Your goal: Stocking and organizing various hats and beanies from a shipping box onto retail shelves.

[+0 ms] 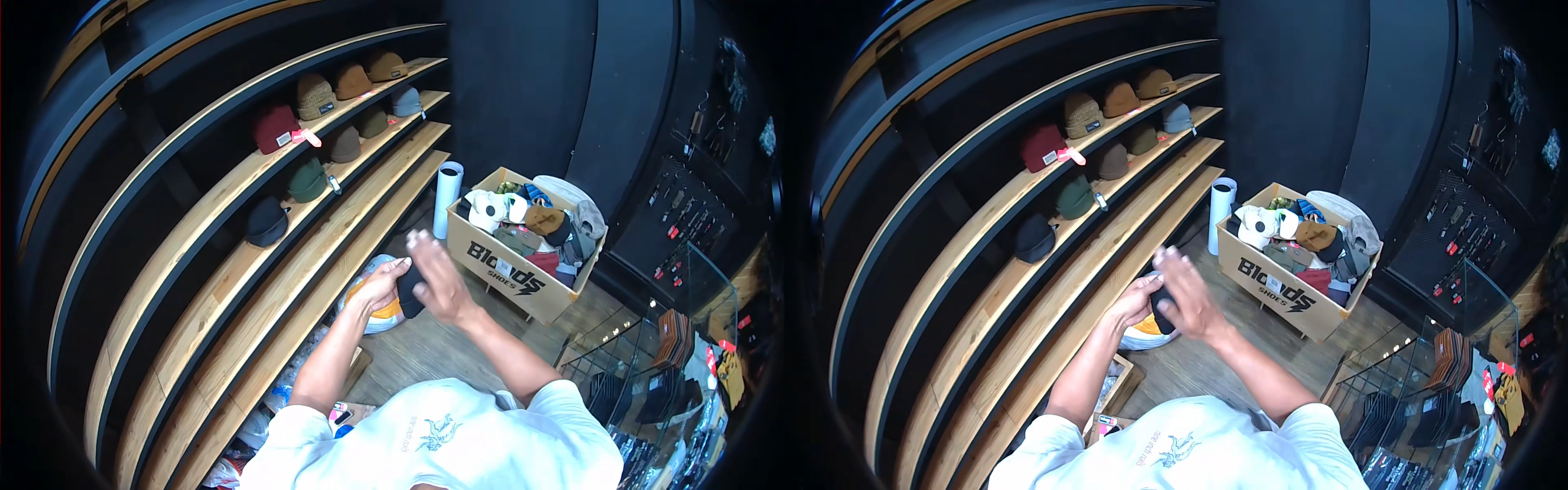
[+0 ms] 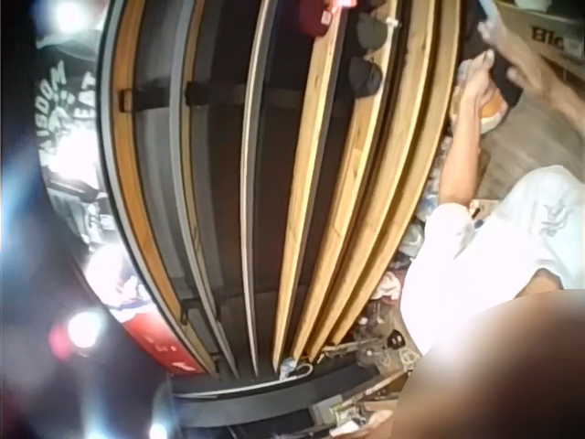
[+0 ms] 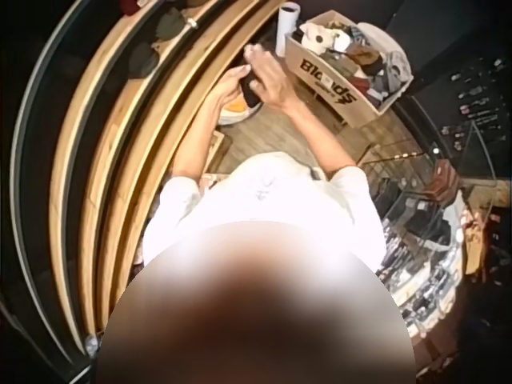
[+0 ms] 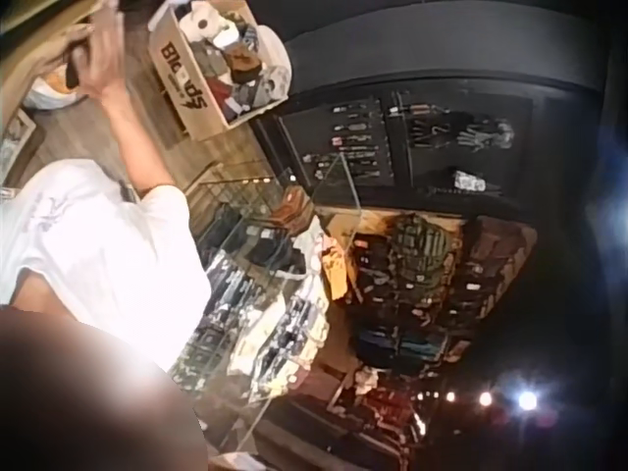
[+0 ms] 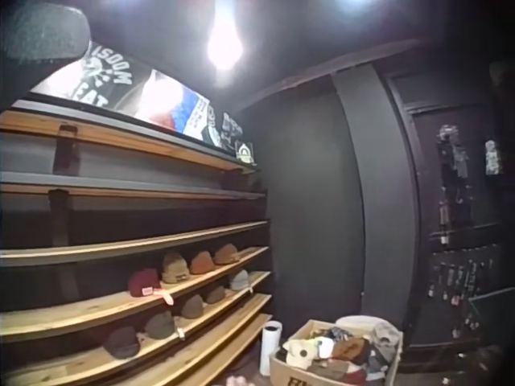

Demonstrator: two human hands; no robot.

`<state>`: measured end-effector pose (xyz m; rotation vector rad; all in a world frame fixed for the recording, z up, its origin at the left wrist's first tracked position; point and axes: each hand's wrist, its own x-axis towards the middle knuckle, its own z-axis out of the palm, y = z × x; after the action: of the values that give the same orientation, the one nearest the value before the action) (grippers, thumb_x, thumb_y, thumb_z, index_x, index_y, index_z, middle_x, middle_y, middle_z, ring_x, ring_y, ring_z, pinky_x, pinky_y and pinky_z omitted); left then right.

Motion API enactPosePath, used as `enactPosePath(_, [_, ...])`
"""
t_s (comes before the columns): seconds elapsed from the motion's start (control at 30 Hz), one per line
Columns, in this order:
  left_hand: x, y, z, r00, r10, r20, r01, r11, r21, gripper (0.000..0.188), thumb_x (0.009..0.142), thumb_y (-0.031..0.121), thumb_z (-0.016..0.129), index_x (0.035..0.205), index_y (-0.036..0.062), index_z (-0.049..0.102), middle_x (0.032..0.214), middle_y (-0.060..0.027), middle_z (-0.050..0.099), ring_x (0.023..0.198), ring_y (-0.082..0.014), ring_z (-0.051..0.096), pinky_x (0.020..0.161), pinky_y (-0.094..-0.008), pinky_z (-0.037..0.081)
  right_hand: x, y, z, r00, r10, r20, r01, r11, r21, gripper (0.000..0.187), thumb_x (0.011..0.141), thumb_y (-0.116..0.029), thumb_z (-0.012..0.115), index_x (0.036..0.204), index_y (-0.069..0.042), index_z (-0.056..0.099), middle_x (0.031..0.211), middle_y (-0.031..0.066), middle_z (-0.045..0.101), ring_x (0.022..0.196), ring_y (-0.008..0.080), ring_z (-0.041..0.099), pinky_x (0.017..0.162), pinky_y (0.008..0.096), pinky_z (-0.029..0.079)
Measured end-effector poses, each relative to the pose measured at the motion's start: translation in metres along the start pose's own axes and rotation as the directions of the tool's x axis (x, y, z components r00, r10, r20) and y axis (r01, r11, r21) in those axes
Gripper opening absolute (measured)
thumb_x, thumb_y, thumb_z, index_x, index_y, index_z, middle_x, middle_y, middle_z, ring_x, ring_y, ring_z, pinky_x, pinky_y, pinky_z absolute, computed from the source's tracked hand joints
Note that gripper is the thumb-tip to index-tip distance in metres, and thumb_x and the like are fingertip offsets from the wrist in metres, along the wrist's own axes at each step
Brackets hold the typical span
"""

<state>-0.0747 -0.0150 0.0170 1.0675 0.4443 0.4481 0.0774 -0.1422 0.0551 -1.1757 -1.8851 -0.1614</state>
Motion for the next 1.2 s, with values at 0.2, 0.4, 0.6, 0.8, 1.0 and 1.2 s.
enactPosePath(0.2, [0.015,-0.029,-0.037,0.998,0.000,-0.059,0.004,0.998,0.067,0.032,0.103,0.030,0.050,0.120,0.0040,0.059,0.107,-0.0035,0.069,0.065,-0.0023,0.061,0.039,-0.0127,0.038,-0.037,0.077,0.015,0.821,0.569,0.059,-0.571,0.820,0.040,0.061,0.105,-0.043,0.024,0.144,0.001,0.041,0.150,0.0200,0.040,0.142,0.0360,0.033,0.119,0.0421,0.025])
enactPosePath(0.4, [0.018,-0.024,-0.021,0.999,-0.005,-0.032,0.004,1.000,-0.031,0.032,0.105,0.027,0.045,0.120,0.0021,0.058,0.099,-0.0041,0.069,0.046,-0.0008,0.050,0.031,-0.0151,0.034,-0.011,0.020,0.003,0.954,0.238,0.180,-0.250,0.967,0.045,0.068,0.103,-0.048,0.026,0.144,0.005,0.037,0.149,0.0251,0.038,0.142,0.0384,0.033,0.118,0.0407,0.025])
enactPosePath(0.6, [0.010,-0.024,-0.036,0.998,-0.047,-0.034,0.046,0.998,-0.032,0.034,0.103,0.023,0.048,0.126,-0.0016,0.056,0.120,-0.0122,0.065,0.111,-0.0204,0.063,0.102,-0.0344,0.049,-0.012,0.035,0.006,0.888,0.458,-0.038,-0.444,0.876,0.190,0.072,0.104,-0.051,0.019,0.150,0.003,0.027,0.155,0.0233,0.029,0.146,0.0346,0.024,0.120,0.0363,0.019])
enactPosePath(0.8, [0.011,-0.011,0.006,0.998,0.004,0.068,0.003,0.995,-0.099,0.030,0.104,0.019,0.047,0.126,-0.0002,0.055,0.125,-0.0104,0.062,0.116,-0.0181,0.059,0.103,-0.0336,0.046,-0.083,0.120,0.056,0.649,0.751,0.123,-0.761,0.640,0.105,0.067,0.104,-0.047,0.020,0.154,-0.003,0.016,0.157,0.0230,0.024,0.147,0.0386,0.019,0.120,0.0431,0.019])
enactPosePath(1.0, [0.002,-0.001,0.009,0.996,0.063,0.060,-0.050,0.979,-0.198,0.038,0.103,0.016,0.046,0.135,-0.0036,0.048,0.133,-0.0135,0.058,0.121,-0.0220,0.058,0.107,-0.0349,0.044,-0.075,0.093,0.054,0.444,0.497,0.746,-0.605,-0.448,0.658,0.100,0.087,-0.081,0.034,0.153,-0.007,0.024,0.156,0.0121,0.032,0.140,0.0282,0.036,0.112,0.0542,0.031])
enactPosePath(1.2, [-0.009,0.009,-0.001,0.965,0.040,0.259,0.058,0.931,-0.360,0.045,0.102,0.027,0.047,0.137,-0.0023,0.046,0.132,-0.0148,0.059,0.116,-0.0226,0.062,0.102,-0.0373,0.048,-0.039,0.081,0.032,0.629,0.604,0.489,-0.436,-0.247,0.865,0.060,0.096,-0.048,0.055,0.139,-0.007,0.047,0.133,0.0087,0.058,0.121,0.0225,0.056,0.104,0.0425,0.042])
